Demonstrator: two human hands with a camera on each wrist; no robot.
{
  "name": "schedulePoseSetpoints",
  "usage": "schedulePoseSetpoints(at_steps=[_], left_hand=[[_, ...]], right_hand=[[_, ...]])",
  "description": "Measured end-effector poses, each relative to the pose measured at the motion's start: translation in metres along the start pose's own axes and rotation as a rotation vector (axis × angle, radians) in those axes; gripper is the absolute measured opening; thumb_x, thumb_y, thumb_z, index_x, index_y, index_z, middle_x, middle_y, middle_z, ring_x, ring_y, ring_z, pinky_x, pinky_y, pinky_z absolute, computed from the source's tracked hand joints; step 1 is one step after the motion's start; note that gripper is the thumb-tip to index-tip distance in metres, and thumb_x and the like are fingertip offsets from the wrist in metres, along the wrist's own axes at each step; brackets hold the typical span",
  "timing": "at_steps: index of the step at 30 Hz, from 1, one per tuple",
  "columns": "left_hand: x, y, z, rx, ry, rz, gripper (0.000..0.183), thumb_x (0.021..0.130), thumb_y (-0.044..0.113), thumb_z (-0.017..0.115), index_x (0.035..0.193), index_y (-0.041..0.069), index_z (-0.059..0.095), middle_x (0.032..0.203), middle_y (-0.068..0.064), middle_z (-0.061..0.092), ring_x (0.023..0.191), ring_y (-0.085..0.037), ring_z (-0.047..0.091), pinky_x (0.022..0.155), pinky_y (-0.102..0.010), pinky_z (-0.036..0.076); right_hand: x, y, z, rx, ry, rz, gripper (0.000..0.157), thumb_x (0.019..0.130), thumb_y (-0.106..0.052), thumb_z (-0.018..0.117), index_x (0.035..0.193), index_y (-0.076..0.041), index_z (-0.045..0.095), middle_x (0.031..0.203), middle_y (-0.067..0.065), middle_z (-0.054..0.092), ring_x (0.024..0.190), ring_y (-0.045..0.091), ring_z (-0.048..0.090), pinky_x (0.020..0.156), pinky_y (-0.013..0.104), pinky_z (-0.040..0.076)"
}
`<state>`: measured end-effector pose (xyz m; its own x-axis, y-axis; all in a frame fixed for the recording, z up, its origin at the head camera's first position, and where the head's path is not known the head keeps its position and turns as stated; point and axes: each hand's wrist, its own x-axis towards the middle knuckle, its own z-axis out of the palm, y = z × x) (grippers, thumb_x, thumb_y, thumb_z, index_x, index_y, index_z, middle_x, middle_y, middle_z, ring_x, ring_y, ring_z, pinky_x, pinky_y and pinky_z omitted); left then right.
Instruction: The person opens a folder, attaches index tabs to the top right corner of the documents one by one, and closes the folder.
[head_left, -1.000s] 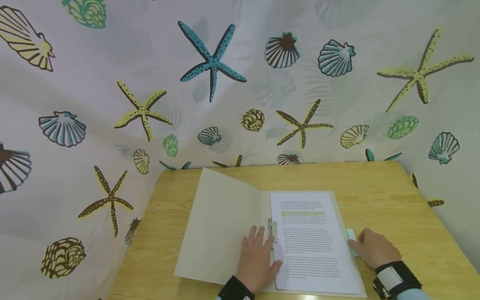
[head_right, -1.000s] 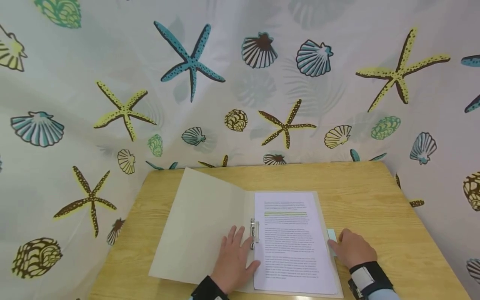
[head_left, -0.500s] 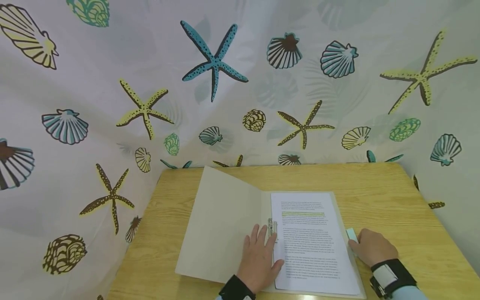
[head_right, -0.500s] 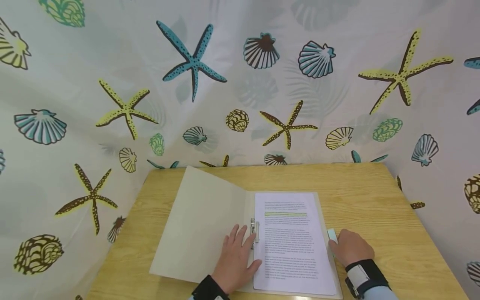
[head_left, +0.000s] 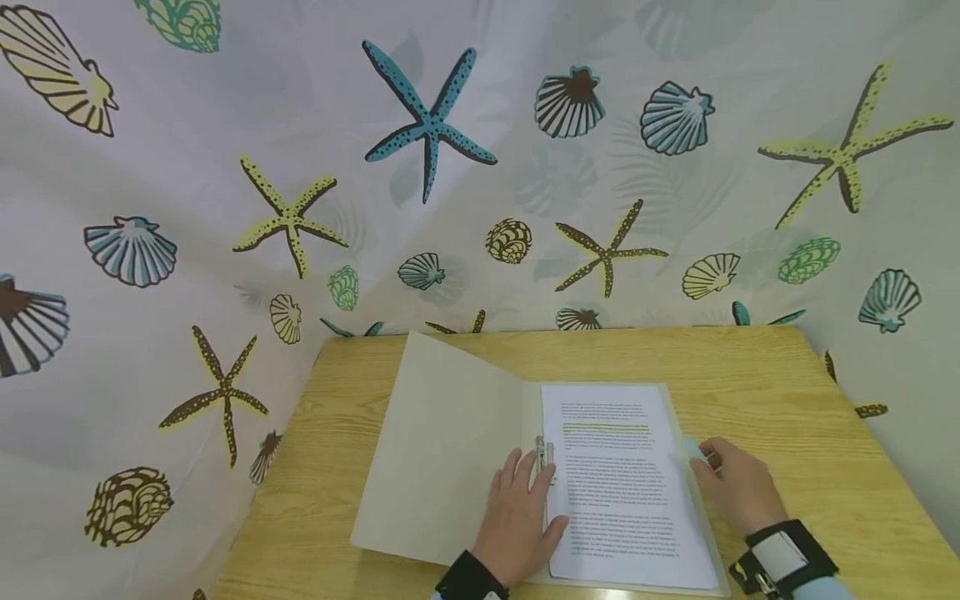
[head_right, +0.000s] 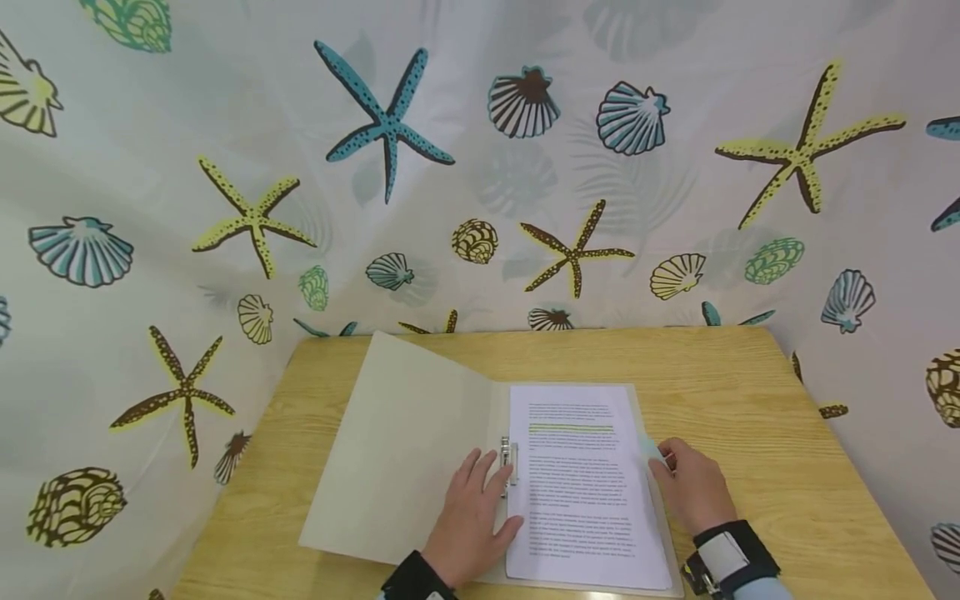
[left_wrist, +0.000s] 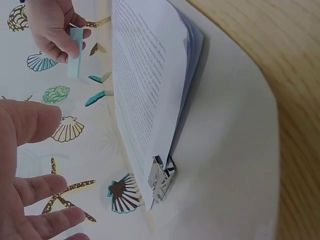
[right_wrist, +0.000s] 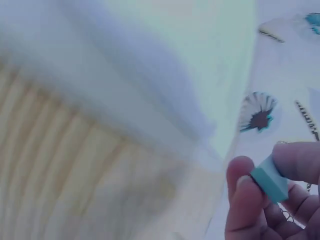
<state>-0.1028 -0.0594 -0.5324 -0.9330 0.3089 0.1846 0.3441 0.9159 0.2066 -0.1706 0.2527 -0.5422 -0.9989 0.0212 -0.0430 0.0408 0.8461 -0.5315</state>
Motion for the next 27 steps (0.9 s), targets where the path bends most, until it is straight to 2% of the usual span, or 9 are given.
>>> schedulePoseSetpoints(at_steps=[4, 8, 11, 15, 17, 22, 24, 27], left_hand=[[0.001, -0.003, -0.002, -0.039, 0.086, 0.073, 0.059, 0.084, 0.04, 0.07, 0.133, 0.012, 0.053, 0.137, -0.012, 0.048, 0.133, -0.031, 0.039, 0.106, -0.048, 0.034], [0.005, -0.003, -0.006, -0.1, 0.145, 0.145, 0.062, 0.084, 0.037, 0.072, 0.135, 0.011, 0.05, 0.133, -0.007, 0.052, 0.127, -0.022, 0.046, 0.106, -0.037, 0.037], [0.009, -0.002, -0.011, -0.146, 0.169, 0.185, 0.068, 0.083, 0.039, 0.073, 0.138, 0.011, 0.046, 0.131, -0.003, 0.053, 0.123, -0.015, 0.049, 0.103, -0.031, 0.04], [0.016, 0.003, -0.02, -0.217, 0.197, 0.251, 0.075, 0.081, 0.042, 0.075, 0.141, 0.012, 0.042, 0.131, -0.001, 0.054, 0.121, -0.012, 0.05, 0.1, -0.027, 0.042], [0.019, 0.005, -0.024, -0.258, 0.205, 0.287, 0.075, 0.081, 0.041, 0.076, 0.141, 0.012, 0.042, 0.13, -0.002, 0.054, 0.12, -0.012, 0.051, 0.098, -0.025, 0.043], [0.021, 0.009, -0.031, -0.315, 0.225, 0.331, 0.061, 0.083, 0.035, 0.076, 0.133, 0.012, 0.051, 0.12, 0.002, 0.061, 0.111, -0.008, 0.056, 0.092, -0.019, 0.045], [0.021, 0.008, -0.032, -0.308, 0.252, 0.341, 0.051, 0.084, 0.033, 0.076, 0.127, 0.013, 0.057, 0.109, 0.005, 0.064, 0.099, -0.005, 0.059, 0.084, -0.015, 0.046], [0.022, 0.007, -0.034, -0.296, 0.291, 0.356, 0.037, 0.084, 0.03, 0.076, 0.115, 0.014, 0.065, 0.094, 0.009, 0.064, 0.083, -0.001, 0.058, 0.072, -0.009, 0.044]], right_hand=[[-0.005, -0.022, -0.004, 0.089, -0.058, -0.057, 0.041, 0.096, -0.032, 0.059, 0.12, 0.001, 0.059, 0.098, 0.013, 0.066, 0.086, 0.026, 0.062, 0.066, 0.039, 0.05], [-0.012, -0.049, -0.008, 0.17, -0.111, -0.123, 0.04, 0.096, -0.032, 0.059, 0.121, -0.001, 0.061, 0.101, 0.007, 0.067, 0.091, 0.023, 0.063, 0.076, 0.045, 0.051], [-0.017, -0.069, -0.01, 0.259, -0.164, -0.212, 0.035, 0.096, -0.028, 0.06, 0.118, -0.002, 0.064, 0.1, 0.005, 0.068, 0.083, 0.019, 0.063, 0.073, 0.04, 0.052], [-0.024, -0.09, -0.011, 0.36, -0.267, -0.333, 0.032, 0.096, -0.03, 0.06, 0.113, -0.004, 0.067, 0.097, 0.002, 0.068, 0.074, 0.014, 0.06, 0.062, 0.028, 0.05], [-0.027, -0.099, -0.011, 0.389, -0.311, -0.391, 0.031, 0.096, -0.031, 0.06, 0.113, -0.006, 0.068, 0.096, 0.001, 0.067, 0.073, 0.013, 0.058, 0.061, 0.026, 0.049], [-0.033, -0.115, -0.009, 0.432, -0.37, -0.487, 0.029, 0.095, -0.029, 0.061, 0.112, -0.006, 0.069, 0.101, 0.001, 0.068, 0.077, 0.011, 0.058, 0.064, 0.025, 0.05], [-0.034, -0.119, -0.01, 0.454, -0.387, -0.486, 0.029, 0.095, -0.029, 0.061, 0.112, -0.007, 0.068, 0.105, 0.001, 0.068, 0.078, 0.011, 0.059, 0.065, 0.026, 0.051], [-0.035, -0.122, -0.011, 0.481, -0.409, -0.452, 0.027, 0.095, -0.03, 0.061, 0.112, -0.009, 0.065, 0.099, 0.0, 0.068, 0.074, 0.013, 0.061, 0.062, 0.027, 0.051]])
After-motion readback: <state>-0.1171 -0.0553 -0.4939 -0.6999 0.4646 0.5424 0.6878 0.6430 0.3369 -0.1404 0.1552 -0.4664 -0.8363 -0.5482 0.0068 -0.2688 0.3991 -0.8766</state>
